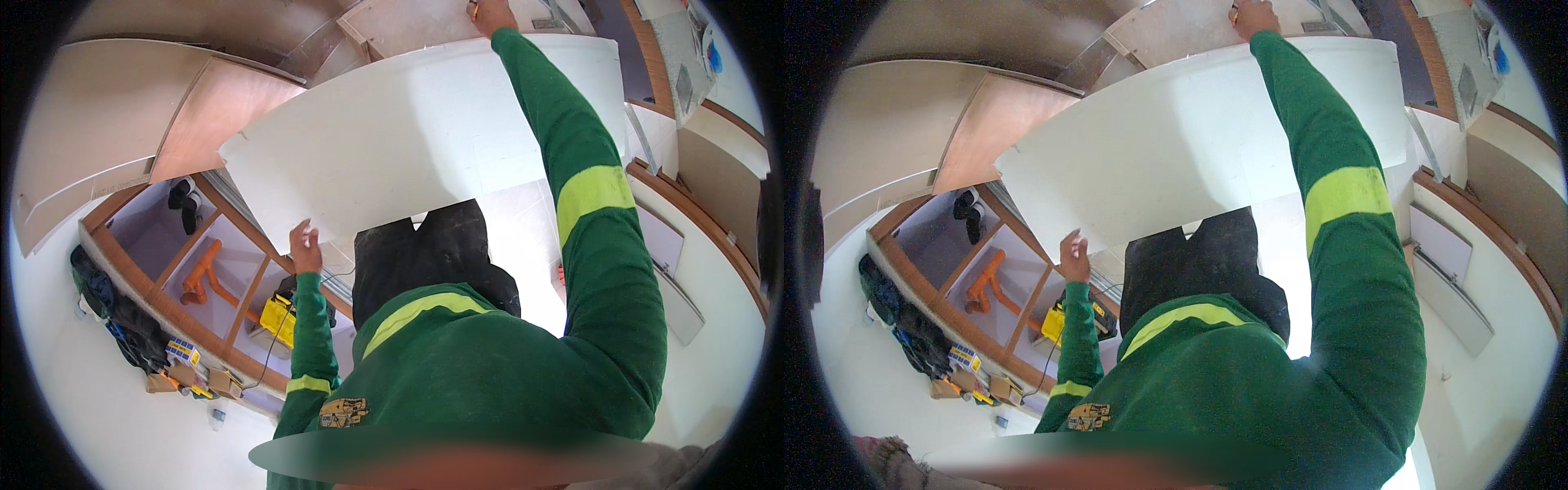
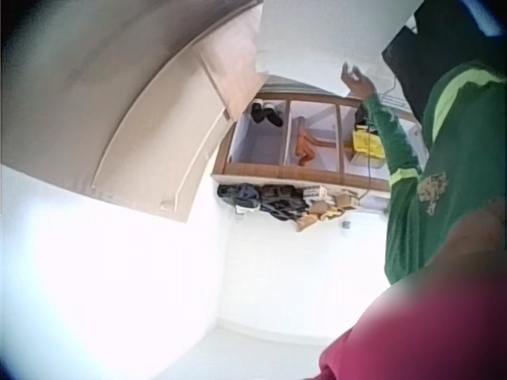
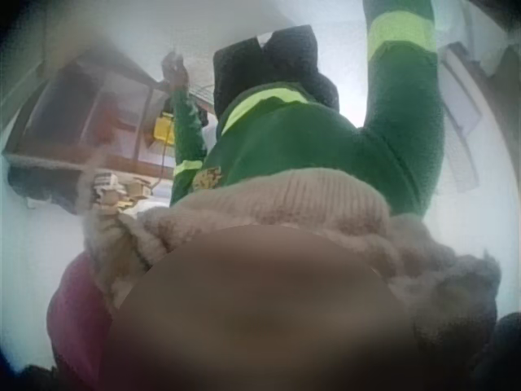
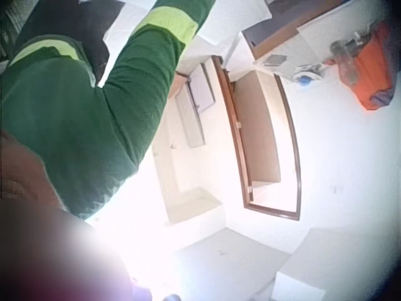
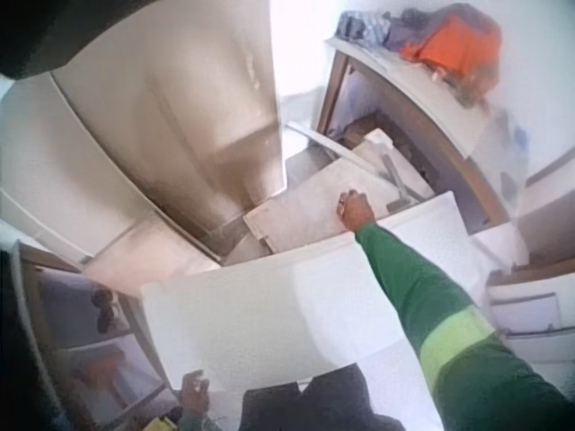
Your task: The person measures a white rectangular panel with a tape measure and marks it with a pencil. They then use a metal straightedge to draw straight lines across the panel. The panel is rotated and repositioned several times during the process.
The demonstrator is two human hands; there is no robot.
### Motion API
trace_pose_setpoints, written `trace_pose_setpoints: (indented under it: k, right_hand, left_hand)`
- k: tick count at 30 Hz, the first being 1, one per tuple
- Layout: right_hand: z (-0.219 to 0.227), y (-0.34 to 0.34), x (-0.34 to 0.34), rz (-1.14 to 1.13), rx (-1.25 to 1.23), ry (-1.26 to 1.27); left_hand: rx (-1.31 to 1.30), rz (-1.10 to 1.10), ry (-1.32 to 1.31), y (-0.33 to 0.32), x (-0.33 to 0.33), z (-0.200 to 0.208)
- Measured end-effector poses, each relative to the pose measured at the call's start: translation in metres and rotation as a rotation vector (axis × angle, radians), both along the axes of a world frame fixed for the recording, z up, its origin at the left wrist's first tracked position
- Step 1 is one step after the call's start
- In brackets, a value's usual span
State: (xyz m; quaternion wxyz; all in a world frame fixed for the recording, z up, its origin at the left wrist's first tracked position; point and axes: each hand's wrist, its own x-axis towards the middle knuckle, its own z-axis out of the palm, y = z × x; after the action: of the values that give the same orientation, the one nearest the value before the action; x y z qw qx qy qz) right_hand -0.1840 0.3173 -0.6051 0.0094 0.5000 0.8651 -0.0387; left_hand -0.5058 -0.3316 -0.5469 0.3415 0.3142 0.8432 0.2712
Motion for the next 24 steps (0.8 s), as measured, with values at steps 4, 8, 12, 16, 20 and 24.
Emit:
trace_pose_setpoints:
  k: [4,8,12,16,20,24]
  right_hand:
    - [-0.025,0.019,0.000,-0.045,0.102,0.102]
    - [-0.020,0.017,0.004,-0.098,0.306,0.325]
    - [0.035,-0.020,0.049,-0.274,0.079,0.348]
    - [0.081,-0.131,0.154,-0.323,0.083,0.430]
    - [0.096,-0.224,0.298,-0.697,0.068,0.430]
    - [0.099,-0.229,0.441,-0.939,-0.028,0.192]
  left_hand:
    - [-0.061,0.282,-0.064,-0.073,-0.012,-0.014]
    - [-0.073,0.447,-0.143,-0.121,-0.005,-0.047]
    - [0.003,0.548,-0.316,-0.137,0.012,-0.075]
    - [-0.112,0.657,-0.662,-0.113,0.033,-0.088]
    - [-0.074,1.091,-0.975,-0.074,0.082,-0.075]
    - [0.093,1.408,-1.205,0.003,0.144,-0.054]
